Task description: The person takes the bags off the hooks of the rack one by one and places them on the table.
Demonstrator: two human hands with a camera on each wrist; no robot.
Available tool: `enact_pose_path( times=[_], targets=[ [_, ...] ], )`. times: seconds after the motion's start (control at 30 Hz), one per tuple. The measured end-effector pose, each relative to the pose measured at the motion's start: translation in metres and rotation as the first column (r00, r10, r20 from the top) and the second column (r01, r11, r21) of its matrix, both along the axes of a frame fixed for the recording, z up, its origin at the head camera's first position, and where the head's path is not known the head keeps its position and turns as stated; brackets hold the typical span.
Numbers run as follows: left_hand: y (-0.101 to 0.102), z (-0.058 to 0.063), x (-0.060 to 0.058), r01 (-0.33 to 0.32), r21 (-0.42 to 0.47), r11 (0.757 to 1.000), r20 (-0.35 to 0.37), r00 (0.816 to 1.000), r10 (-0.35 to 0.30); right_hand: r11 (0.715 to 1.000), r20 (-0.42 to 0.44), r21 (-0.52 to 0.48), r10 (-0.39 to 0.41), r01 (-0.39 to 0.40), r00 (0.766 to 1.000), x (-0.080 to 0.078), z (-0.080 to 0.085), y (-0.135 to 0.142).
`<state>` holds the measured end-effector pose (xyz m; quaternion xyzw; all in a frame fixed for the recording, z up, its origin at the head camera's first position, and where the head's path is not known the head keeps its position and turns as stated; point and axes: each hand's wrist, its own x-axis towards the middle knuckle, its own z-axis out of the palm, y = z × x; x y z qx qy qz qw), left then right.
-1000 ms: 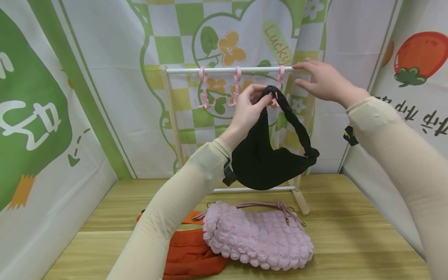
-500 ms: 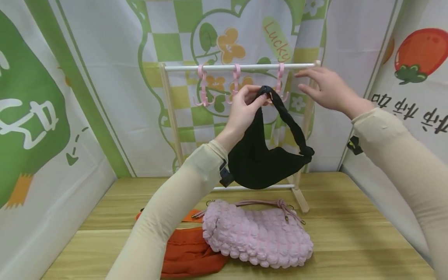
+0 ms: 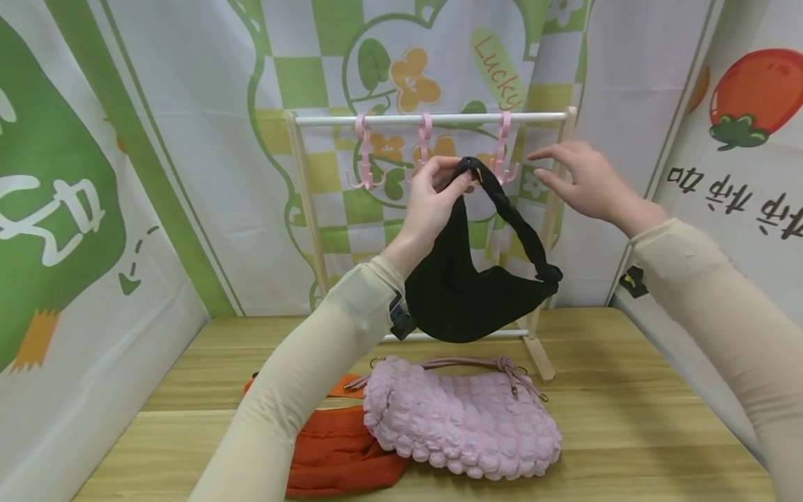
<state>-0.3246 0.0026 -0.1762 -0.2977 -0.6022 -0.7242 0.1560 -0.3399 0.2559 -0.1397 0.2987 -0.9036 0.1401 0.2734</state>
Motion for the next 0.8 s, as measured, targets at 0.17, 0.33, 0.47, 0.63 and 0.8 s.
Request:
enact_pose_path(
  times=[0.17,0.33,0.47,0.63,0.8],
  targets=[
    [-0.003,-0.001,0.001,-0.016,-0.003,1.0,-0.003,1.0,0.016,1.0,-0.007,-0.017,0.013,-0.013,1.0,0.003,-0.01,0.0],
    [-0.004,-0.003,0.003,-0.023,-0.007,1.0,0.0,1.0,0.023,0.999,0.0,-0.034,0.014,-0.014,1.0,0.005,-0.018,0.002],
    [-0.005,-0.004,0.005,-0.024,-0.004,1.0,0.008,1.0,0.024,0.998,-0.005,-0.048,0.031,-0.031,1.0,0.006,-0.025,0.003],
    [-0.005,-0.005,0.008,-0.023,0.011,1.0,0.015,1.0,0.023,0.996,-0.01,-0.068,0.049,-0.049,0.999,0.009,-0.032,0.003],
    [-0.006,-0.007,0.009,-0.023,0.015,1.0,0.01,1.0,0.022,0.994,0.002,-0.087,0.062,-0.062,0.998,0.012,-0.039,0.003]
  ],
)
